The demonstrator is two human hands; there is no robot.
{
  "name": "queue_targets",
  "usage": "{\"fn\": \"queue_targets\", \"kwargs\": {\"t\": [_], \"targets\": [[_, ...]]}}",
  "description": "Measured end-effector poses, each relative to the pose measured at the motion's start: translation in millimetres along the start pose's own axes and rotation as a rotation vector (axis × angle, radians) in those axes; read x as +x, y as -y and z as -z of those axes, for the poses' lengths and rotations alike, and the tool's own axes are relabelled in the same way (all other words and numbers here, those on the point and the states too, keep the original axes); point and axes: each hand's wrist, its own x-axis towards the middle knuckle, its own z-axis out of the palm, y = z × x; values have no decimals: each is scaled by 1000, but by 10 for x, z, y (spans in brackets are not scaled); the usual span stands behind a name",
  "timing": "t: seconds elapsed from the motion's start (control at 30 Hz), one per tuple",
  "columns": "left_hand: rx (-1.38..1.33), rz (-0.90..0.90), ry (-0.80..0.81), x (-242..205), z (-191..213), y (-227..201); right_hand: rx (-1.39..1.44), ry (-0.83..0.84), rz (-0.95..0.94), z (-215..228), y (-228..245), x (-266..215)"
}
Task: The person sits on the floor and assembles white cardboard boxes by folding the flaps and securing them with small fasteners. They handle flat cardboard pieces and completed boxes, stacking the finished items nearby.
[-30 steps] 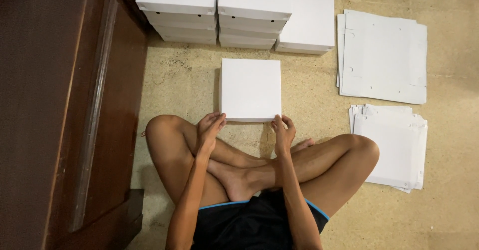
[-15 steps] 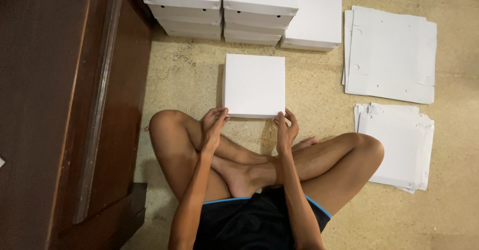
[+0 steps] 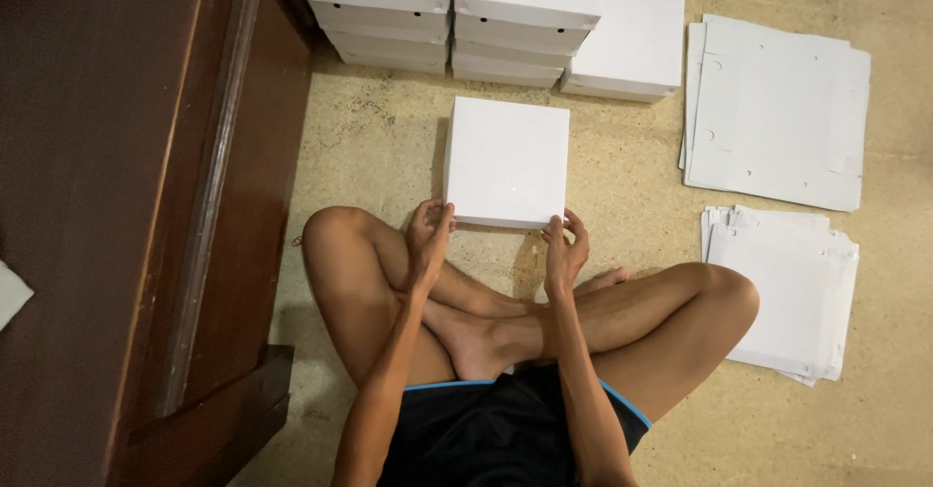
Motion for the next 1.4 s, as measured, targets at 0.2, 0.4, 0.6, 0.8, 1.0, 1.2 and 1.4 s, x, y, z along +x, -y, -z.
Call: {"fn": "queue_targets", "kwargs": {"t": [0.2, 0.4, 0.6, 0.8, 1.0, 1.2, 1.4], "targets": [[314, -110, 27, 2, -55, -61, -20, 10, 5, 5, -53, 42], [313, -180, 72, -115, -107, -247, -30, 10, 35, 9, -124, 87], [266, -183, 132, -1, -80, -103, -33, 26, 38, 18, -142, 90], [322, -212, 104, 31, -107, -7, -52, 35, 44, 15, -73, 50], [302, -211, 115, -207, -115, -326, -91, 36, 70, -5, 9, -4], [494, -198, 222, -151, -123, -190, -137, -6, 81, 42, -106, 130], [713, -78, 361, -349, -47, -138, -482, -118, -65, 603, -743, 888]]}}
